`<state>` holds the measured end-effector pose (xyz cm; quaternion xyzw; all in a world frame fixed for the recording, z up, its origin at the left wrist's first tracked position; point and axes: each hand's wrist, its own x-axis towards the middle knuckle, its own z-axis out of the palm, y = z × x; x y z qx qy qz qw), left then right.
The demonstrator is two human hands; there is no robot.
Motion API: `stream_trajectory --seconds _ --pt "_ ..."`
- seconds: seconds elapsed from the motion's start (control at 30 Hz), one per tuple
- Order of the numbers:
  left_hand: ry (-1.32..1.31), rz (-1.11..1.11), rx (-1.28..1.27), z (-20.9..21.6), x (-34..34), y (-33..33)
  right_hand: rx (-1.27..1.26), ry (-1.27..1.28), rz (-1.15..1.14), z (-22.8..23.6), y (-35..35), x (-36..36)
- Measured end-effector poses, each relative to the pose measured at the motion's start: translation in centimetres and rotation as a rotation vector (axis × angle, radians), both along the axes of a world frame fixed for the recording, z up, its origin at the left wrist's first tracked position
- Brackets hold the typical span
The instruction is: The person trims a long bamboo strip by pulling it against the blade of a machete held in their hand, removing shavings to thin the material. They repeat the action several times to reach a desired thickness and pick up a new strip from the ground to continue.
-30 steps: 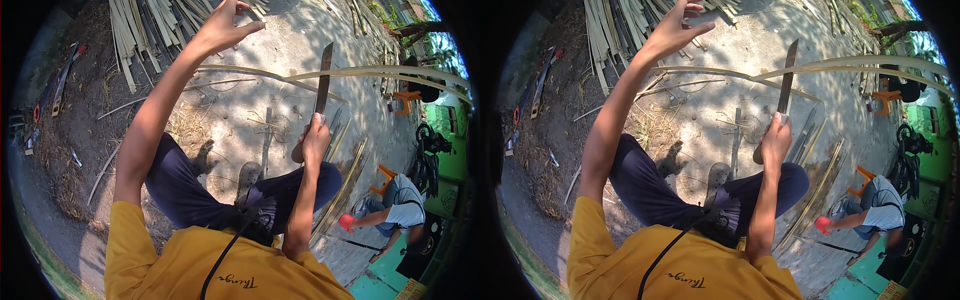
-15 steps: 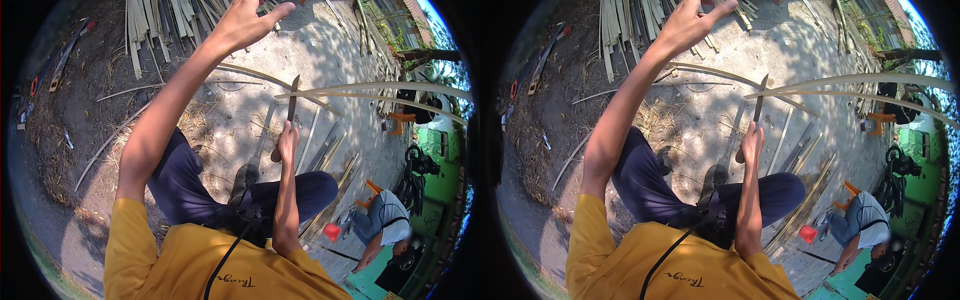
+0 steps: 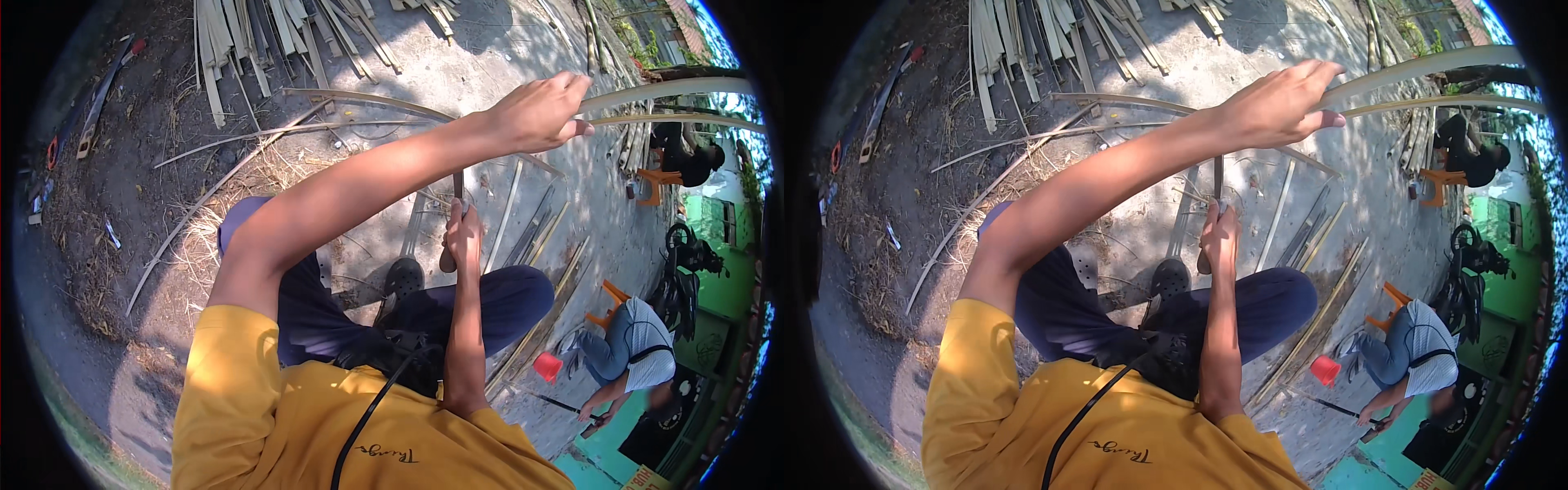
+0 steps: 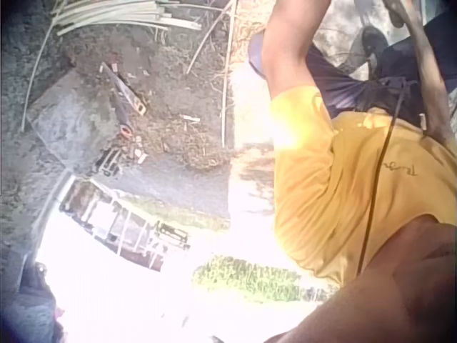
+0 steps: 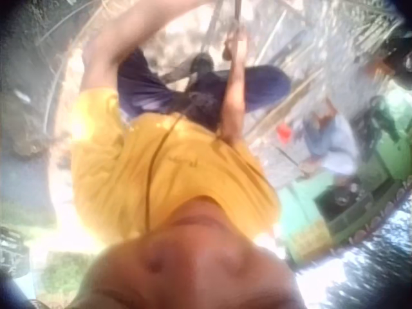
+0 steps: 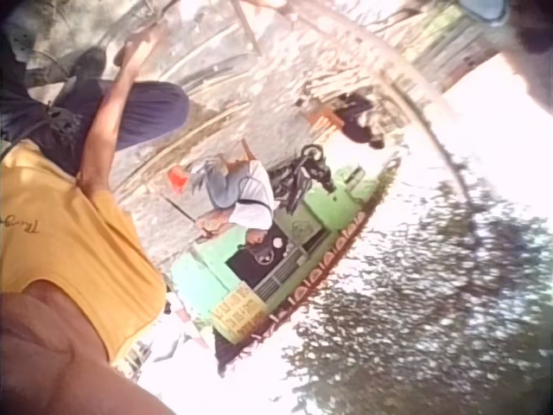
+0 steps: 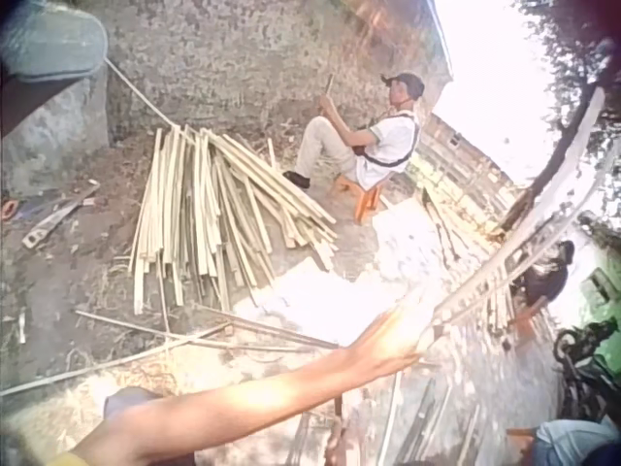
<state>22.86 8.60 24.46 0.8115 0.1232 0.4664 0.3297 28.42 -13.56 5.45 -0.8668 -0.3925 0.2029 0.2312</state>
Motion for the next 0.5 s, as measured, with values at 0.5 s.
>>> stream_trajectory --seconds 0.5 --pt "0.043 0.187 0.047 7.4 -6.4 5.9 0.03 0.157 -0.22 12.8 3.5 0.6"
